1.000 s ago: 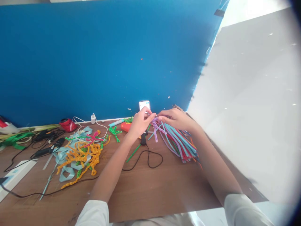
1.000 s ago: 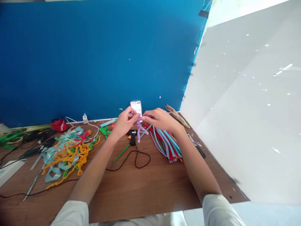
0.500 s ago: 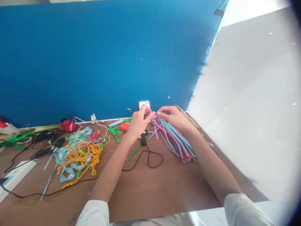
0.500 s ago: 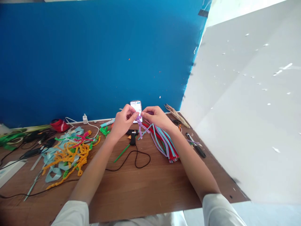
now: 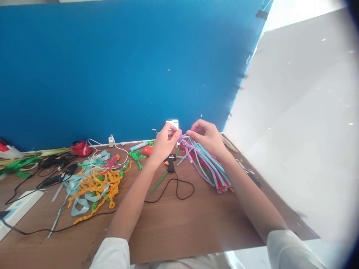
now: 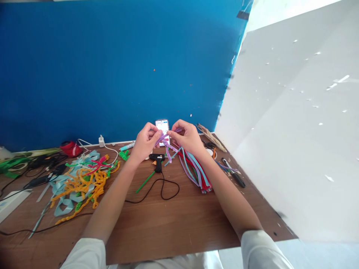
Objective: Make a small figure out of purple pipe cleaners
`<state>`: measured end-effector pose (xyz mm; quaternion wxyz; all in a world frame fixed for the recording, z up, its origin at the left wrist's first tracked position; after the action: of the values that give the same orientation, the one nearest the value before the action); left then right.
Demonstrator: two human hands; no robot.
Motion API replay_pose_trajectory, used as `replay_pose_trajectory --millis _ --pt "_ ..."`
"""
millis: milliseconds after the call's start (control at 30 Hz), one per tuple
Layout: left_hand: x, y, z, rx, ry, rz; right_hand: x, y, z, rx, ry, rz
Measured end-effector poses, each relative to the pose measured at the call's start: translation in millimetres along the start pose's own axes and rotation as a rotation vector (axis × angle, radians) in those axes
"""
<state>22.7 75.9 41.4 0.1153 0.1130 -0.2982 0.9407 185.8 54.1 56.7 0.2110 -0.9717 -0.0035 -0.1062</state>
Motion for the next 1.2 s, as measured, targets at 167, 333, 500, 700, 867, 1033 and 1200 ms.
replay_pose_trajectory --millis 167,333,500,700,867,1033,1200 --pt "2.1 -1.5 -6.4 0.074 0.084 -0.031 1.5 -0.4 -0.4 0.008 0.008 -0.029" --pt "4.3 -2.4 -8.0 0.054 0.068 -0.099 -4.1 -0.2 5.3 -0.054 0.023 -0.203" --pt "3.9 -2.1 -10.6 0.051 0.080 -0.137 -5.1 0.1 6.3 -0.069 -0.012 -0.227" --pt "-4.2 -0.1 -13.3 0.122 0.190 -0.260 -2.8 1.4 2.8 -0.094 -0.001 -0.177" --pt "-2.1 -1.4 -12.1 0.099 0.134 -0.263 -3.0 0.4 3.8 -0.057 0.041 -0.226" --pt "-1.9 -1.8 -11.4 0.067 0.094 -0.234 -4.5 0.1 5.1 -0.016 0.132 -0.321" --pt "-9.4 -0.5 -15.3 0.039 0.050 -0.295 -7.1 1.7 7.0 -0.004 0.206 -0.339"
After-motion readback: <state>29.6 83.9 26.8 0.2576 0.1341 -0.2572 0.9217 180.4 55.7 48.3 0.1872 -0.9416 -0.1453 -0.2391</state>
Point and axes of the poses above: each hand's wrist, its own y-axis away from the middle knuckle, its own x-axis out of the back of the hand, z = x × y, the point moved 6 cm from there along -y, towards the middle knuckle, and after that the axes turned 7 degrees about -x, right-handed, at the moved point
